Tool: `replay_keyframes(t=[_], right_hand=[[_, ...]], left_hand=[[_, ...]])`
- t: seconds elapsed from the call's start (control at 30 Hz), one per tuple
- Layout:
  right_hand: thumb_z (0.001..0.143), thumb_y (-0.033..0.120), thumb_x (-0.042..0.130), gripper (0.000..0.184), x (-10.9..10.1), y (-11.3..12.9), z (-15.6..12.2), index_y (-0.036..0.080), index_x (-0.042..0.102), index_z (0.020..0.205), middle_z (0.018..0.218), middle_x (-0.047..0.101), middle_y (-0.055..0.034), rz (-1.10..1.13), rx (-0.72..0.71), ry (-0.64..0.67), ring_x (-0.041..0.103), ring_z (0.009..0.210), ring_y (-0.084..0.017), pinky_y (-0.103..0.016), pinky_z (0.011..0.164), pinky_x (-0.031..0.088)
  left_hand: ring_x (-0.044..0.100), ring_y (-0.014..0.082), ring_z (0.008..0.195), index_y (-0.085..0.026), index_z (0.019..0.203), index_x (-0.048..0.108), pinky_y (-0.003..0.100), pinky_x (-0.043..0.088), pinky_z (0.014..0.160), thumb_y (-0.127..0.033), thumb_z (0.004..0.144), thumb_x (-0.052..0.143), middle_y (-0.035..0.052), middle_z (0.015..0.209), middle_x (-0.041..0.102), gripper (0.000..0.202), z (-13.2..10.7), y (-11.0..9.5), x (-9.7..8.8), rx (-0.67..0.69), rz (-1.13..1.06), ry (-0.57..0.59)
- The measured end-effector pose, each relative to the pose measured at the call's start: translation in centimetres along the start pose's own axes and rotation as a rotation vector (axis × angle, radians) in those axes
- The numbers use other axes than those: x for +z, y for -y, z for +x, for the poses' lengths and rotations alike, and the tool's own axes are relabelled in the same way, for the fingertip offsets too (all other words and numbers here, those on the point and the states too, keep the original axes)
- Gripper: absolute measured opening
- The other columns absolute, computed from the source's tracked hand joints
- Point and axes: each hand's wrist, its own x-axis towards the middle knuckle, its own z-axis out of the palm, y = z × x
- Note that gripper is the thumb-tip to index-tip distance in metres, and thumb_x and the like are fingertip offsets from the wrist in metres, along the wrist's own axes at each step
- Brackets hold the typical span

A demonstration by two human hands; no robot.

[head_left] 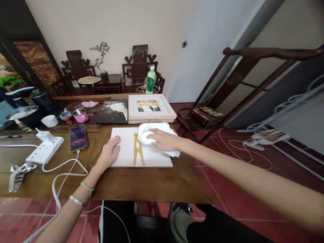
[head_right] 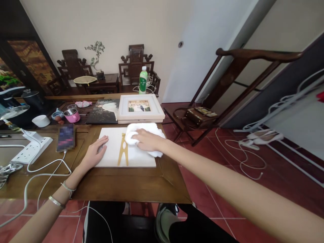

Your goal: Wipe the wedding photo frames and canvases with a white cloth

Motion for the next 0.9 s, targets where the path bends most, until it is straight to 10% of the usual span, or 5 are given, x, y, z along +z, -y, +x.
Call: replay_keyframes(t=[0.17, 0.57, 0.9], right_hand=[[0.077, 0.008, 0.045, 0.045, 1.7, 1.8, 0.9, 0.01, 0.058, 0.12, 0.149, 0.032, -0.0195, -0.089, 0.069, -0.09, 0.021, 0.137, -0.04, -0.063, 0.101, 0.029], [0.065, 0.01, 0.056, 0.037, 6.5, 8.5, -8.7, 0.016, 0.071, 0.097, 0.155, 0.02, -0.0162, 0.013, -0.221, -0.097, 0.002, 0.141, -0.041, -0.068, 0.107, 0.004], [0.07, 0.0, 0.049, 0.057, 0.6, 3.9, -0.1, 0.014, 0.052, 0.125, 0.153, 0.024, -0.0179, 0.002, 0.072, 0.034, 0.015, 0.141, -0.036, -0.067, 0.103, 0.026]], left_hand=[[0.048, 0.0267, 0.128, -0.012, 0.117, 0.062, 0.049, 0.031, 0.112, -0.027, 0.088, 0.046, 0.0147, 0.131, 0.058, 0.037, 0.0, 0.0, 0.0, 0.005, -0.003, -0.002], [0.047, 0.0254, 0.129, -0.011, 0.118, 0.062, 0.048, 0.029, 0.113, -0.027, 0.088, 0.044, 0.0154, 0.132, 0.057, 0.038, 0.0, 0.0, 0.0, 0.005, -0.009, 0.007], [0.047, 0.0251, 0.129, -0.011, 0.118, 0.062, 0.048, 0.03, 0.113, -0.027, 0.088, 0.045, 0.015, 0.132, 0.057, 0.038, 0.0, -0.1, -0.1, -0.001, 0.0, 0.01]])
